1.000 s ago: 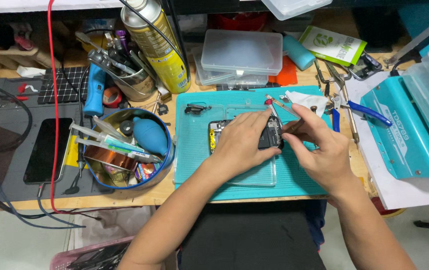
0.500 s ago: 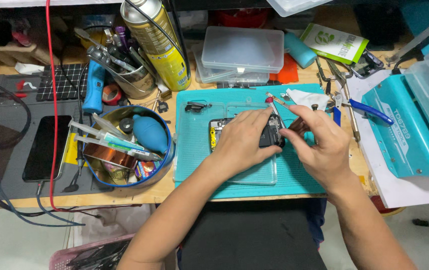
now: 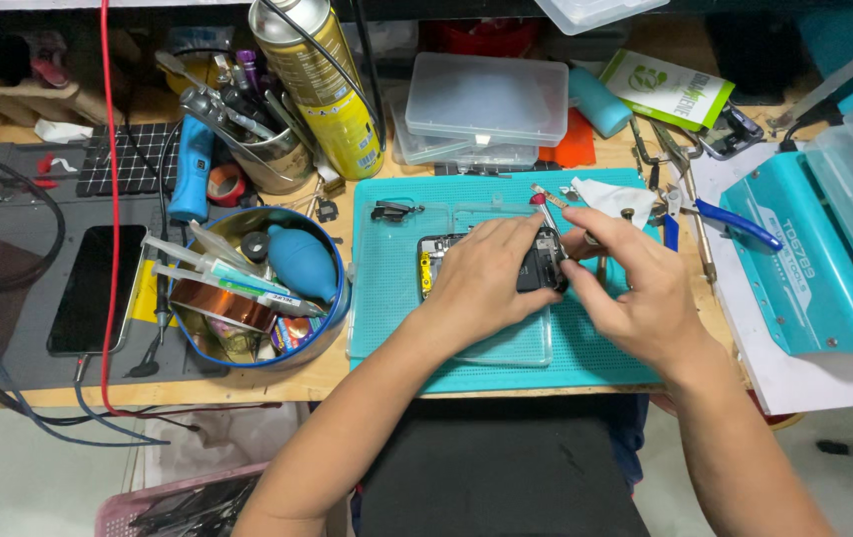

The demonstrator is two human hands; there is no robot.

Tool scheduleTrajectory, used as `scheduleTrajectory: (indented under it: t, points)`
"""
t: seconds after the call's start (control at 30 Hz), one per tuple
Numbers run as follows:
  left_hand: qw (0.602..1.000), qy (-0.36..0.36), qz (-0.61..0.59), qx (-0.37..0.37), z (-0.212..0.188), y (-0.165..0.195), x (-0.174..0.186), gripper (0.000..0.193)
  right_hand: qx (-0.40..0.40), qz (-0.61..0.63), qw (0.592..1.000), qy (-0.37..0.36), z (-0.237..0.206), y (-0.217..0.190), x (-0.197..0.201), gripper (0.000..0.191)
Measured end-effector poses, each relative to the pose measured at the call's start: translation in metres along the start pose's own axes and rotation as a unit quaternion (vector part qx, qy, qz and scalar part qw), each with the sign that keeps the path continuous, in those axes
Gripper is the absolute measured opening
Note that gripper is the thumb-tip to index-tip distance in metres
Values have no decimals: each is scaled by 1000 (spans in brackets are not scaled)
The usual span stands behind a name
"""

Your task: The person works on a disassembled smartphone at a repair bench. They lift the phone to point at its internals, use a screwdriver to unscrew and re-tighten components inside the chassis, pick small parts from the mat, and continue driving screws into the phone body.

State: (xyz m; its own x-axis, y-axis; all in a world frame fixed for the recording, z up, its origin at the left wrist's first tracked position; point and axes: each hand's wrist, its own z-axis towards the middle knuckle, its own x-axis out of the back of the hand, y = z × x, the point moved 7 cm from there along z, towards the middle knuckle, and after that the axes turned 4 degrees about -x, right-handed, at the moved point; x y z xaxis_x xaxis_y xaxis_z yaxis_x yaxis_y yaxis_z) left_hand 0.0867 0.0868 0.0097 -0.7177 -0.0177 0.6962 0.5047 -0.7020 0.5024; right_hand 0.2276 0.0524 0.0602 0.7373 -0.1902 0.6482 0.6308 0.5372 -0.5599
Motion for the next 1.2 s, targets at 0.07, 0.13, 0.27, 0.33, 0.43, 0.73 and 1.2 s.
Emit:
scheduleTrajectory:
  t: [0.07,0.13,0.27,0.33,0.43,0.73,1.2]
  points:
    - [1000,-5,-2,0,-1,0,0,89,-8,-20,999,24,-1,3,1,55]
    - [1000,-7,-3,0,-1,-1,0,90,-28,9,998,56,-4,7,2,53]
    - [1000,-8,-6,4,-2,-1,-2,90,-14,60,998,22,-6,8,-3,51]
    - [1000,-4,-4,2,-2,-1,-1,89,-10,32,999,41,-6,8,-1,51]
    - [1000,2,-1,-1,-2,-1,-1,90,-35,-65,995,64,-3,12,2,52]
    - [1000,7,-3,-9,-3,-2,-3,87,-25,-53,996,73,-8,13,1,53]
    - [1000,15,-5,-21,-4,-1,-2,88,-19,55,998,32,-16,20,-9,63]
